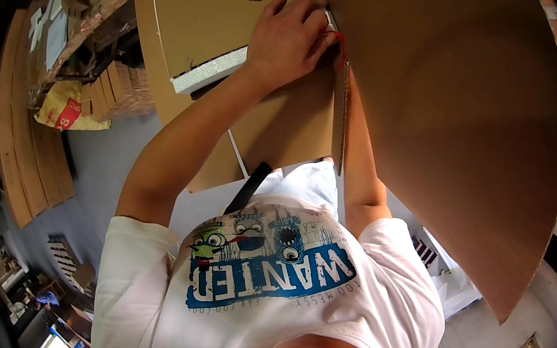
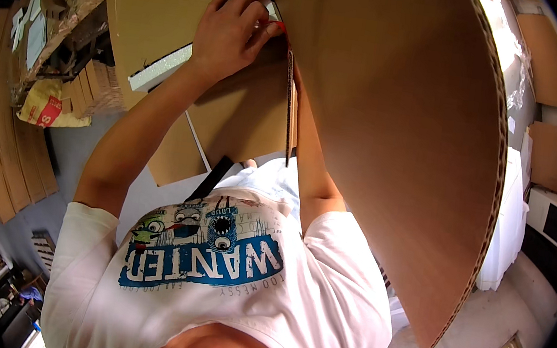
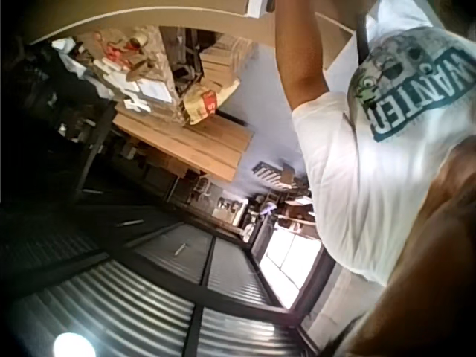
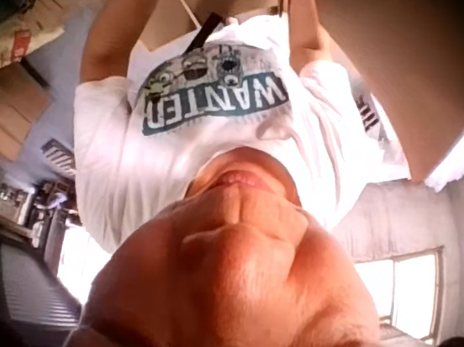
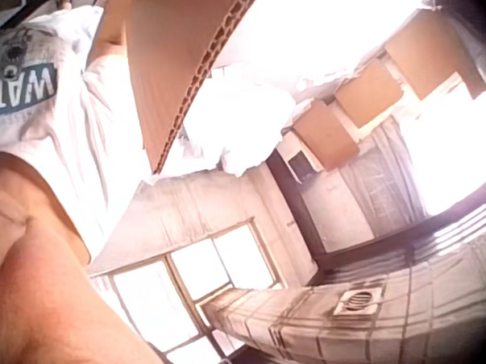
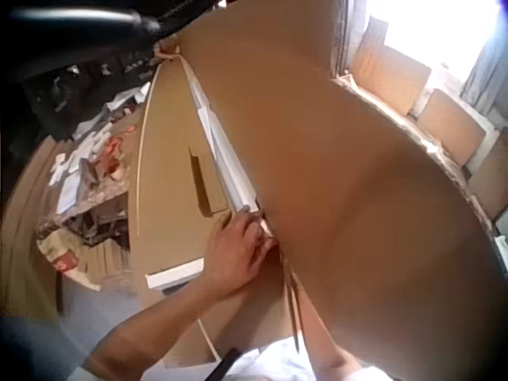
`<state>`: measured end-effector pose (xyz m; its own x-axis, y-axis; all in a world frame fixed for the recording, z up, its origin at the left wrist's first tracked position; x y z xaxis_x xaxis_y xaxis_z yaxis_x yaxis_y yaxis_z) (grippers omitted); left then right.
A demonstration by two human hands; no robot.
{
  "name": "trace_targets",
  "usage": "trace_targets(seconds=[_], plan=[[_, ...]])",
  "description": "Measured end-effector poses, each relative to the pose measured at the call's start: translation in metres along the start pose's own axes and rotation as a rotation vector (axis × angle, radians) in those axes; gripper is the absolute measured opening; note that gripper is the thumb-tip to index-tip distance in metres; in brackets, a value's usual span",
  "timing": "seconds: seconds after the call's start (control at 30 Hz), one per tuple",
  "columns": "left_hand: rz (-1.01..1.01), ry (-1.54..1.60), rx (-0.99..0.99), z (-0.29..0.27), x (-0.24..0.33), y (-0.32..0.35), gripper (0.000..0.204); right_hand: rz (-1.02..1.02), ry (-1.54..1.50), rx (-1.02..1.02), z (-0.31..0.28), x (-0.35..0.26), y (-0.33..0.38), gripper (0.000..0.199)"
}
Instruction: The person places white foam boards and bubble wrap into a cardboard box. They then use a red tape dispenser to seal the box flaps shut, securing the package for transport.
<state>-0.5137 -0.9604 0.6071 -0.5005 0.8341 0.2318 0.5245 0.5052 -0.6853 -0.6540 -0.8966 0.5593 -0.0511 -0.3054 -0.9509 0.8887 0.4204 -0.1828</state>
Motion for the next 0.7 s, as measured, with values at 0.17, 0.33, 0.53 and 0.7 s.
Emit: trace_targets(seconds=[0.17,0.33,0.53,0.7], plan=[[-0.046,0.111,0.089,0.004,-0.005,-0.004,0.016,0.017,-0.069,0.119,0.005,0.033,0.026,0.021],[-0.332,0.496,0.001,0.002,-0.024,-0.010,0.018,0.124,-0.227,0.365,0.020,0.024,0.059,0.025],[-0.715,0.930,-0.143,0.001,-0.018,-0.018,0.019,-0.166,-0.098,0.392,0.026,0.038,0.082,0.029],[-0.566,0.689,-0.072,-0.004,-0.008,-0.023,0.015,-0.490,0.121,0.506,0.042,-0.020,0.084,0.039]])
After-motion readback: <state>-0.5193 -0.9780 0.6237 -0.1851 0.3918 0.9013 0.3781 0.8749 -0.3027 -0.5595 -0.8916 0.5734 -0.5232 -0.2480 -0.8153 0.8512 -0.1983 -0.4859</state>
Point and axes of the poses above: each hand's wrist, its own y-axis away from the middle knuckle, its own z-axis out of the palm, x = y × z, the point moved 4 cm from there along -y, towards the middle knuckle, and after that the axes turned 15 degrees about x, right-handed, at the moved point
